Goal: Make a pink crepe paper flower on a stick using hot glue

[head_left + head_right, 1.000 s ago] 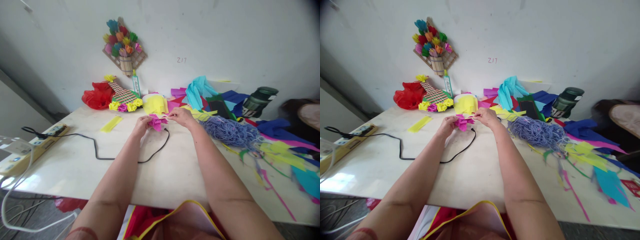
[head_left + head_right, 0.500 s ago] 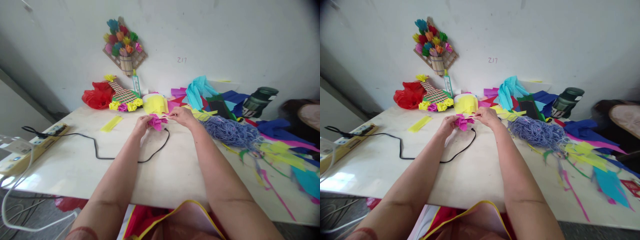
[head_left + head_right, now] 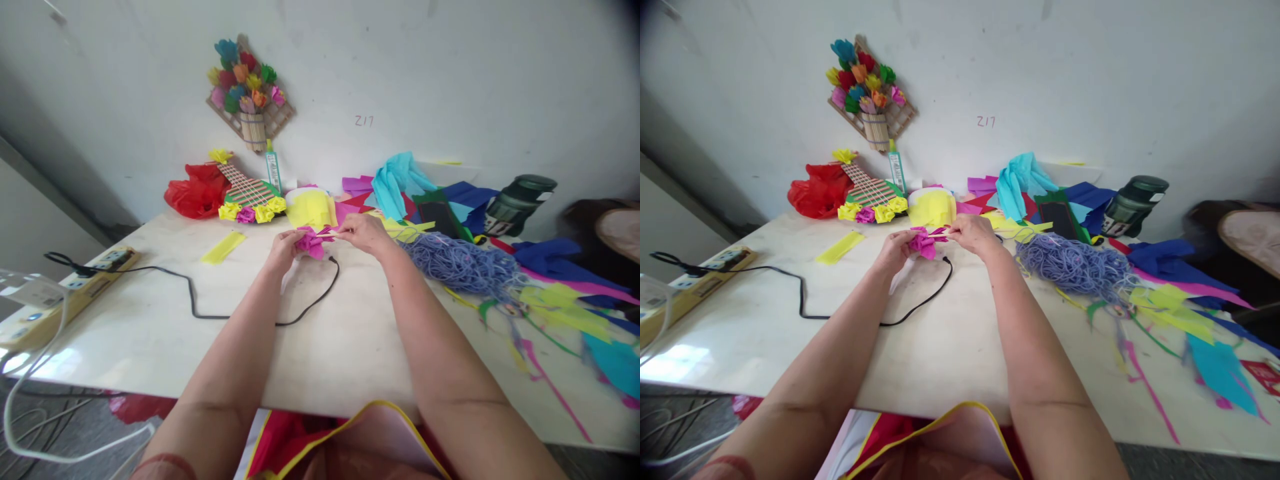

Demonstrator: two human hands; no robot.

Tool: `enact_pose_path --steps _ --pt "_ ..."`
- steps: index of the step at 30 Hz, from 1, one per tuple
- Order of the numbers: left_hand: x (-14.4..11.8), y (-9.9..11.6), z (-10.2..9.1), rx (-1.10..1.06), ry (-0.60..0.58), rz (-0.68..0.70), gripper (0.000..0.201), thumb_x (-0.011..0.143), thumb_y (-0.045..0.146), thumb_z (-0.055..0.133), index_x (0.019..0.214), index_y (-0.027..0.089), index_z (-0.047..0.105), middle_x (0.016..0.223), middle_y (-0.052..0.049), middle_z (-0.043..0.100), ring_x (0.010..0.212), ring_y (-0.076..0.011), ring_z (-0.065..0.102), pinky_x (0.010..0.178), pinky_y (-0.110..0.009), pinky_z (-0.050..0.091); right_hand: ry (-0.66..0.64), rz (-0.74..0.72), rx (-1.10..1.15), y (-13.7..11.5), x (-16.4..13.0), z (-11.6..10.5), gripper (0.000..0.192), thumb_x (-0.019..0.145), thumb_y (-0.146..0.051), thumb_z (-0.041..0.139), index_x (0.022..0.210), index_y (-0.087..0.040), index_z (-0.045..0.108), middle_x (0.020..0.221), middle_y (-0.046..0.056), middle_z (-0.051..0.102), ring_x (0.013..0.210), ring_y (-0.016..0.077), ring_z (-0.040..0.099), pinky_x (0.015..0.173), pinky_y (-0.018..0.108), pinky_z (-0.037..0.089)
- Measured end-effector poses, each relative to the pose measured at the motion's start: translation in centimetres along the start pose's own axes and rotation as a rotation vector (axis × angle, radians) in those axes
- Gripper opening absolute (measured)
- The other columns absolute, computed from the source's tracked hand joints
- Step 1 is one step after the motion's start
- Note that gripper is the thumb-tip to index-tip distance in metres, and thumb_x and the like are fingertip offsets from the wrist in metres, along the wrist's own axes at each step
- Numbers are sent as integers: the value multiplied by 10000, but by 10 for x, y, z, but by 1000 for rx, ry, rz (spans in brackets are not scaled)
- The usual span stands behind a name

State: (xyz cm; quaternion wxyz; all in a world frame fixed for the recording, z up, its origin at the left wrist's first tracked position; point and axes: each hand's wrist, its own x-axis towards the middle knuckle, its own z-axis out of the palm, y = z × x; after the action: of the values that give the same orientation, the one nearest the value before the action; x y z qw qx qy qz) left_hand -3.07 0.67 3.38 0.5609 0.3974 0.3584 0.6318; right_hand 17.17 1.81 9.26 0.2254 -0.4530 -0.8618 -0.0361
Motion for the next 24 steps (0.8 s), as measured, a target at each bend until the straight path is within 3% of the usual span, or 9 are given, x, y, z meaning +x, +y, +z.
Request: enact_pose_path --steps 9,24 --pt "1 1 1 -9 15 13 253 561 253 714 750 85 706 669 -56 674 637 -157 617 613 -273 505 -71 18 -91 -8 0 -7 210 822 -318 564 859 -195 730 908 44 693 788 159 579 612 267 317" --pt "4 0 -1 -11 30 38 244 626 263 628 789 100 707 757 -74 705 690 -179 641 775 -356 521 -152 56 -193 -20 0 -16 288 865 -345 480 921 -187 715 932 80 696 862 201 602 658 278 363"
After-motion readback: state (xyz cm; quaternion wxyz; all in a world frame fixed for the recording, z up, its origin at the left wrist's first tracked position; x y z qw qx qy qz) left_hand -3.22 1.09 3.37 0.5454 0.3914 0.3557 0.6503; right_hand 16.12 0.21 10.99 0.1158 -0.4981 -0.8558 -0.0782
